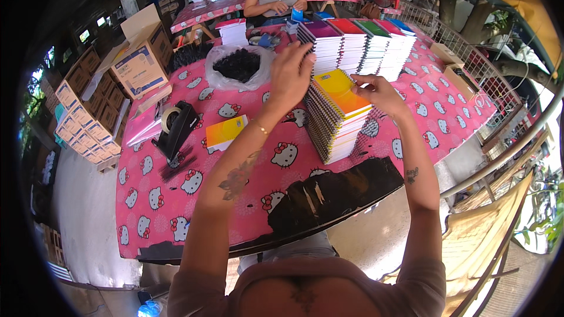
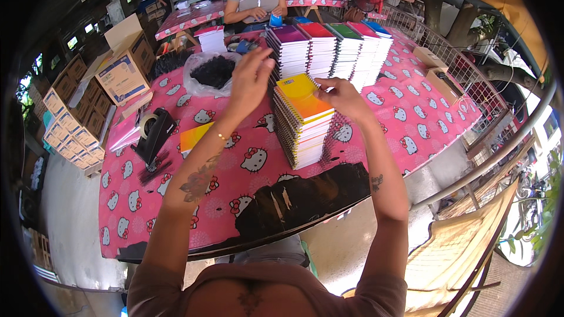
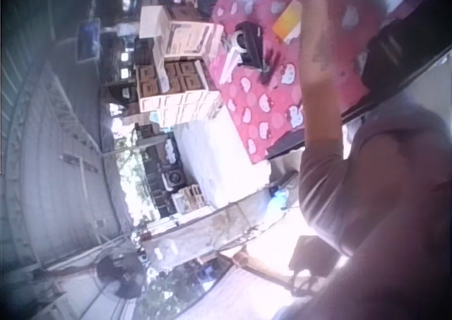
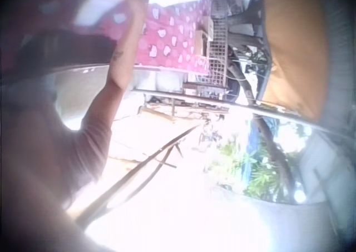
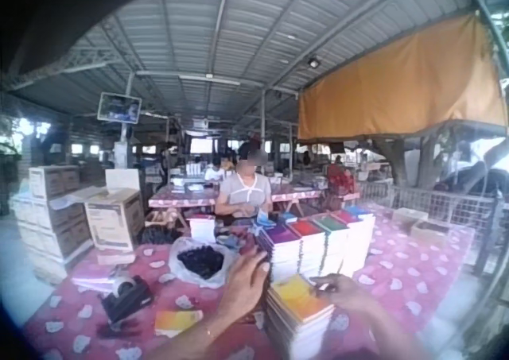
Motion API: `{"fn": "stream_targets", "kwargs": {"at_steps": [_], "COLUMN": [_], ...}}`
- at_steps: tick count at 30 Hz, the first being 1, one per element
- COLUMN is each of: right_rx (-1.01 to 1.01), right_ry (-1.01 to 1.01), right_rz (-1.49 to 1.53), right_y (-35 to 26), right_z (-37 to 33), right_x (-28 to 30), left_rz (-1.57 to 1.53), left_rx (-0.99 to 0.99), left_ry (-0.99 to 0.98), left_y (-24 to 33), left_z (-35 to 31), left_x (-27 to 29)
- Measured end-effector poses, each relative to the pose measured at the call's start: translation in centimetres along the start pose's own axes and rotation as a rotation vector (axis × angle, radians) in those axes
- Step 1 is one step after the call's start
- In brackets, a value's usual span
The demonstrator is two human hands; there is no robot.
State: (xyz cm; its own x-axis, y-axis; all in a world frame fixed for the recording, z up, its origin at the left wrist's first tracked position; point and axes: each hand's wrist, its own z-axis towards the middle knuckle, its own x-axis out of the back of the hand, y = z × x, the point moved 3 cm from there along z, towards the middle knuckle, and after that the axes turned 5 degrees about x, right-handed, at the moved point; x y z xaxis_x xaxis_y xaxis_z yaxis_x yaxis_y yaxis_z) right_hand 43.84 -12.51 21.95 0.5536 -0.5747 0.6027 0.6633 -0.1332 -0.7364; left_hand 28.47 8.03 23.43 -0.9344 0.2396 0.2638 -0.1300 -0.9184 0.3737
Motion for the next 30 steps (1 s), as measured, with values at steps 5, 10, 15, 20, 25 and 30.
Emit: {"fn": "stream_targets", "kwargs": {"at_steps": [5,10,15,20,25,30], "right_rx": [0.028,0.412,0.605,0.112,0.009,-0.01], "right_ry": [-0.009,0.39,0.114,-0.156,-0.166,-0.151], "right_rz": [-0.046,0.0,0.237,0.595,0.507,0.824], "right_y": [-0.2,-10.7,-13.0,-1.5,3.0,0.5], "right_z": [-0.6,-2.8,-6.1,-10.5,-13.2,-13.1], "right_x": [0.7,-1.8,-12.1,-25.4,-27.6,-28.2], "left_rz": [0.159,0.452,0.527,0.329,0.349,0.974], "left_rx": [0.161,0.09,0.055,-0.001,0.305,0.293], "left_ry": [-0.338,-0.518,-0.371,-0.563,-0.378,-0.396], "left_y": [-8.6,-13.8,-9.1,-0.9,-7.7,-16.5], "left_z": [-8.4,-18.6,-16.4,-19.9,-20.7,-25.6], "left_x": [13.1,18.9,18.7,16.3,21.2,29.3]}}
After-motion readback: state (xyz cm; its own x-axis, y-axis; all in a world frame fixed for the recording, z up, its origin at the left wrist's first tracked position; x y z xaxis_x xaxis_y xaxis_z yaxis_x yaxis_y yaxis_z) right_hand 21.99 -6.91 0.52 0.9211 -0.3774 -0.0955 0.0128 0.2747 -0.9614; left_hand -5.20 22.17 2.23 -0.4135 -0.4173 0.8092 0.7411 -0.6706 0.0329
